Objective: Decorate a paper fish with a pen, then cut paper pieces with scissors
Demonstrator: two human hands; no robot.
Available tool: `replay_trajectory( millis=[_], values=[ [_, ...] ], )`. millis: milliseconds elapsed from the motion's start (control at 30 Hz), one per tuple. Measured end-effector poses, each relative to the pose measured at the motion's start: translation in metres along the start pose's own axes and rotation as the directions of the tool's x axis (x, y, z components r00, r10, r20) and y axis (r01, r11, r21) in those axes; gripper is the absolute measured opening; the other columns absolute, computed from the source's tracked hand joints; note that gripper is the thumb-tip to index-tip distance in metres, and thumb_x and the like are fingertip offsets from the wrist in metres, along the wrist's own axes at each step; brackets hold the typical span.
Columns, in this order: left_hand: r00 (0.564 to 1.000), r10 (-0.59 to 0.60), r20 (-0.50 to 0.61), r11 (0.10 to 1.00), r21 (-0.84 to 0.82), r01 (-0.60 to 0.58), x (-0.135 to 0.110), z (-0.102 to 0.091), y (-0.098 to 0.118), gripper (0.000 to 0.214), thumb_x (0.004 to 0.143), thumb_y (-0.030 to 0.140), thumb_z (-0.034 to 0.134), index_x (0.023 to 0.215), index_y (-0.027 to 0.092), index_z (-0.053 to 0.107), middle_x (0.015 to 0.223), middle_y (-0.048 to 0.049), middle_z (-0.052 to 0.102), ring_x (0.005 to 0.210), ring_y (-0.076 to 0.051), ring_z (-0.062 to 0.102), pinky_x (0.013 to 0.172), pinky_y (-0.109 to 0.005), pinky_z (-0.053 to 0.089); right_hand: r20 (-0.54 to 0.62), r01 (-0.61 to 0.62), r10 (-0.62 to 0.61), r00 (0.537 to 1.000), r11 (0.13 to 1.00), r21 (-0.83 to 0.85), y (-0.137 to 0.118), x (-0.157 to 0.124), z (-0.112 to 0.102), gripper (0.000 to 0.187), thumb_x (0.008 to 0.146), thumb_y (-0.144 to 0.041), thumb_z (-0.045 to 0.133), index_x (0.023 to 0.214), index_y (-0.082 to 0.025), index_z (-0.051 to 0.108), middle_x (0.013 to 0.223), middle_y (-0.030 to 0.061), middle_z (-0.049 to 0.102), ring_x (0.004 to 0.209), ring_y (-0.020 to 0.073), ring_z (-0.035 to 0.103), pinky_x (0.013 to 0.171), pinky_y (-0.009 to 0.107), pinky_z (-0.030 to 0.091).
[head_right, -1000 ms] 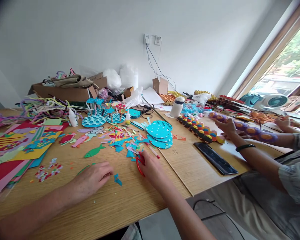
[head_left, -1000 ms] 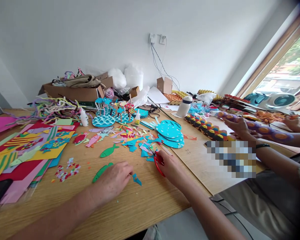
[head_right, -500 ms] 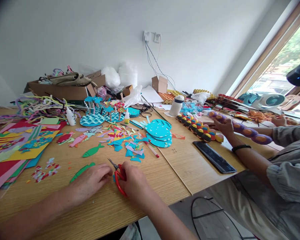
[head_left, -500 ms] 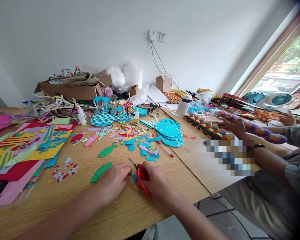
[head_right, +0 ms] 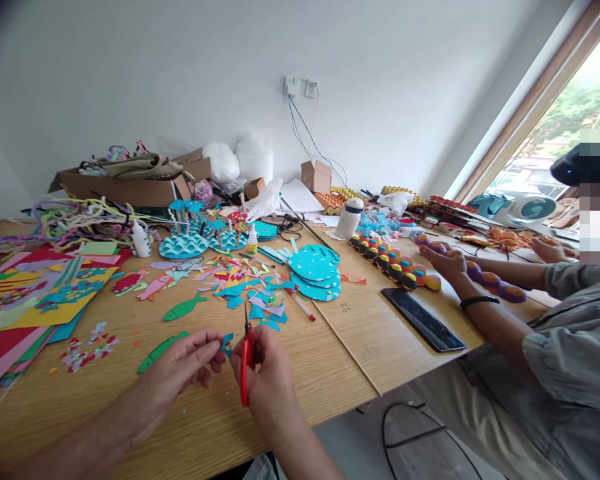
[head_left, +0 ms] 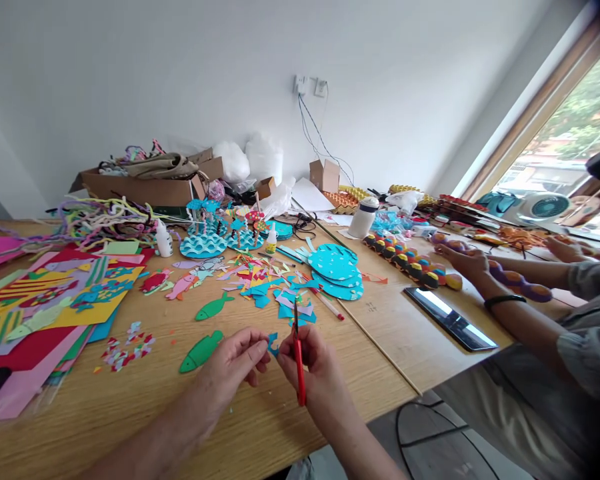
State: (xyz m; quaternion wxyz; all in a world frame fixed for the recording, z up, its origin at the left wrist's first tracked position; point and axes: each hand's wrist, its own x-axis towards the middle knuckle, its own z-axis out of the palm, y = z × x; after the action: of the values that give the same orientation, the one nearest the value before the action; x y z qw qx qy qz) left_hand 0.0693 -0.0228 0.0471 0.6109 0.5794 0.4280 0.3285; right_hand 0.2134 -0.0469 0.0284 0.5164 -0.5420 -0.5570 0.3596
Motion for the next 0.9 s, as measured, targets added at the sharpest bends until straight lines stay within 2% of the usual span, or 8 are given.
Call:
replay_trajectory(
  millis=[200,333,500,600,733,900],
  values=[
    [0.995,0.036,-0.089,0.995,-0.086,-0.043,-0.001,0.009,0.005,0.020,0.072,0.035,0.056,0.062,0.018,0.053,0.058,0.0038,0.047,0.056,-0.011,0.041,0.053,-0.023,0.034,-0.007,-0.020,0.020,1.000,0.994,0.109,-0.009,-0.005,0.011,0.023,0.071,-0.037,0.059,0.071,-0.021,0.043,0.065,-0.0017,0.050,0.058,0.0125,0.048,0.056,0.024,0.042],
    [0.993,0.012,-0.115,0.980,-0.194,-0.034,-0.003,0.003,0.007,0.018,0.070,0.035,0.061,0.066,0.018,0.055,0.060,0.0036,0.050,0.058,-0.011,0.044,0.055,-0.024,0.036,0.041,-0.003,-0.002,0.999,0.994,0.114,-0.010,-0.010,0.005,0.023,0.077,-0.040,0.052,0.071,-0.020,0.042,0.065,-0.0029,0.045,0.058,0.0109,0.042,0.054,0.022,0.037],
    [0.995,0.007,-0.096,0.941,-0.335,-0.039,-0.008,-0.001,0.012,0.015,0.071,0.033,0.063,0.071,0.019,0.058,0.065,0.0027,0.055,0.062,-0.011,0.048,0.059,-0.023,0.039,0.147,-0.031,0.037,0.988,0.999,-0.039,0.000,-0.018,-0.002,0.021,0.080,-0.034,0.045,0.067,-0.020,0.040,0.061,-0.0041,0.038,0.056,0.0106,0.035,0.052,0.023,0.031],
    [0.995,0.031,-0.092,0.929,-0.366,-0.062,-0.010,0.001,0.014,0.013,0.071,0.031,0.065,0.072,0.019,0.060,0.069,0.0018,0.057,0.063,-0.011,0.049,0.060,-0.023,0.040,0.194,-0.005,0.019,0.981,0.998,-0.070,0.004,-0.021,-0.002,0.024,0.080,-0.038,0.044,0.066,-0.020,0.038,0.060,-0.0038,0.038,0.056,0.0109,0.034,0.052,0.023,0.029],
    [0.993,0.038,-0.115,0.911,-0.403,-0.082,-0.010,0.007,0.018,0.012,0.071,0.031,0.065,0.073,0.019,0.062,0.075,0.0008,0.060,0.068,-0.012,0.052,0.065,-0.025,0.042,0.201,0.025,-0.018,0.980,0.999,-0.035,0.002,-0.023,0.001,0.028,0.081,-0.044,0.041,0.066,-0.021,0.037,0.057,-0.0039,0.037,0.054,0.0112,0.034,0.051,0.024,0.029],
    [0.995,0.060,-0.085,0.919,-0.385,-0.089,-0.012,0.010,0.020,0.014,0.070,0.032,0.064,0.070,0.019,0.061,0.072,0.0007,0.059,0.071,-0.014,0.052,0.067,-0.027,0.043,0.185,-0.010,0.020,0.983,0.998,-0.055,-0.005,-0.023,0.003,0.027,0.077,-0.042,0.042,0.063,-0.021,0.035,0.055,-0.0041,0.036,0.051,0.0108,0.033,0.048,0.024,0.026]
  ],
)
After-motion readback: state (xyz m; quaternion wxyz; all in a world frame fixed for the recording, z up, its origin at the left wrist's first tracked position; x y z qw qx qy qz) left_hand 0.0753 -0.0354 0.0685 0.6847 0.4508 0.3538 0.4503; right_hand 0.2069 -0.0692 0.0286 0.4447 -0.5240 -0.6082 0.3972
